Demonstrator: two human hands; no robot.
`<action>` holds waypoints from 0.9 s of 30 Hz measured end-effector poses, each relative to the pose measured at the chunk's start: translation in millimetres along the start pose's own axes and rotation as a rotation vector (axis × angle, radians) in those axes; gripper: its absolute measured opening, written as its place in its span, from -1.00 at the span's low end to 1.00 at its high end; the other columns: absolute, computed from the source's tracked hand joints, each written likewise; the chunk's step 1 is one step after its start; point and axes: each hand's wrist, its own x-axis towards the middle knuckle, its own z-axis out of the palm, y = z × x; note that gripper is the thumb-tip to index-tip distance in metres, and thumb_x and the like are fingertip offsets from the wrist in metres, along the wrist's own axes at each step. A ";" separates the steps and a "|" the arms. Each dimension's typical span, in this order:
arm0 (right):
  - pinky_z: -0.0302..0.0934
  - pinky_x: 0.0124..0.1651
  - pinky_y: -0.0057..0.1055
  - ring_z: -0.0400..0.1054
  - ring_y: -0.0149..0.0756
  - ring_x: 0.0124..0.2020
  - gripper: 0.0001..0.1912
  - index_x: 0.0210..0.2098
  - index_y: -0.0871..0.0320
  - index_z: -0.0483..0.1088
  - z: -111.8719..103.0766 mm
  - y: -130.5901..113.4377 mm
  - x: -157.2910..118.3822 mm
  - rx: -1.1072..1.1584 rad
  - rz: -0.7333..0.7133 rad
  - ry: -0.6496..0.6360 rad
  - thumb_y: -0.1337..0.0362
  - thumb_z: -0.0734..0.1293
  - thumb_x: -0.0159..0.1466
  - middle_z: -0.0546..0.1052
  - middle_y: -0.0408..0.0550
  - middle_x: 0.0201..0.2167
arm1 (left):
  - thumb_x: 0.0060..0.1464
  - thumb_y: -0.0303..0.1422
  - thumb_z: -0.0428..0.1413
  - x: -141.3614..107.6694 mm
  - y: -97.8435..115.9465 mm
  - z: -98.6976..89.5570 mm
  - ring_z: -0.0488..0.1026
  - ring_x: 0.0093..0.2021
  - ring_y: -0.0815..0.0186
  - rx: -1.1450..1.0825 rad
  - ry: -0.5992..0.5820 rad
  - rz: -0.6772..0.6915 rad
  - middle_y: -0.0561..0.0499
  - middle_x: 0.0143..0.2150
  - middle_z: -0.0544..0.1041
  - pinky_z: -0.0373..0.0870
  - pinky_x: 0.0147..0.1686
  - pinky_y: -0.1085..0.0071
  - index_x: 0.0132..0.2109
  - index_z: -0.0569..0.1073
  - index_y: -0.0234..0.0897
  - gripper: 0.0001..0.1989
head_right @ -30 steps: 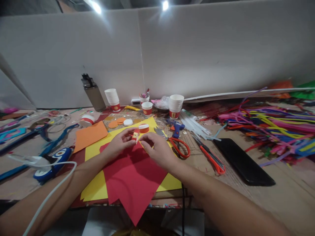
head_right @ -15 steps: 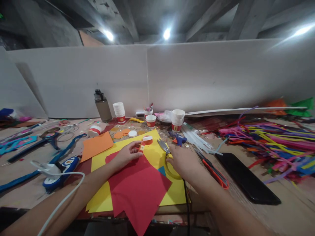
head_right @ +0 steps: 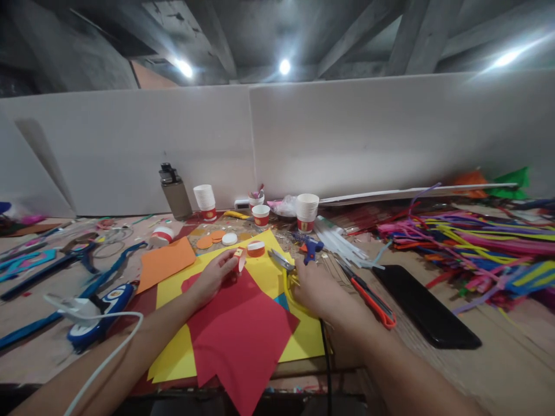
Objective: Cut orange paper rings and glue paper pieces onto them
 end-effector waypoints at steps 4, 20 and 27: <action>0.15 -0.17 -0.31 0.44 0.00 -0.12 -0.42 0.20 0.26 0.23 -5.5 7.0 0.5 0.058 -0.048 0.036 0.32 0.27 0.18 0.53 0.25 -0.12 | -0.03 -0.01 0.22 1.1 -2.1 -0.5 0.33 -0.53 0.48 -0.072 0.047 -0.020 0.10 -0.40 0.41 0.18 -0.55 0.55 0.07 0.32 -0.23 -0.40; 0.23 -0.12 -0.34 0.42 -0.13 -0.13 -0.63 -0.05 0.13 0.47 -18.0 16.0 -12.5 0.266 -0.274 -0.024 0.17 0.33 0.17 0.55 0.05 -0.14 | -0.05 -0.05 0.25 7.8 -6.9 -5.0 0.33 -0.54 0.50 -0.118 0.144 0.055 0.16 -0.45 0.36 0.17 -0.57 0.58 0.00 0.34 -0.20 -0.47; 0.24 -0.04 -0.24 0.37 -0.07 -0.10 -0.57 -0.05 0.24 0.44 -20.3 76.8 -29.8 0.220 -0.010 0.570 0.05 0.18 0.31 0.50 0.18 -0.12 | -0.06 -0.07 0.26 4.8 -5.0 -4.2 0.32 -0.53 0.51 -0.107 0.124 0.049 0.15 -0.44 0.37 0.18 -0.56 0.59 0.02 0.34 -0.25 -0.44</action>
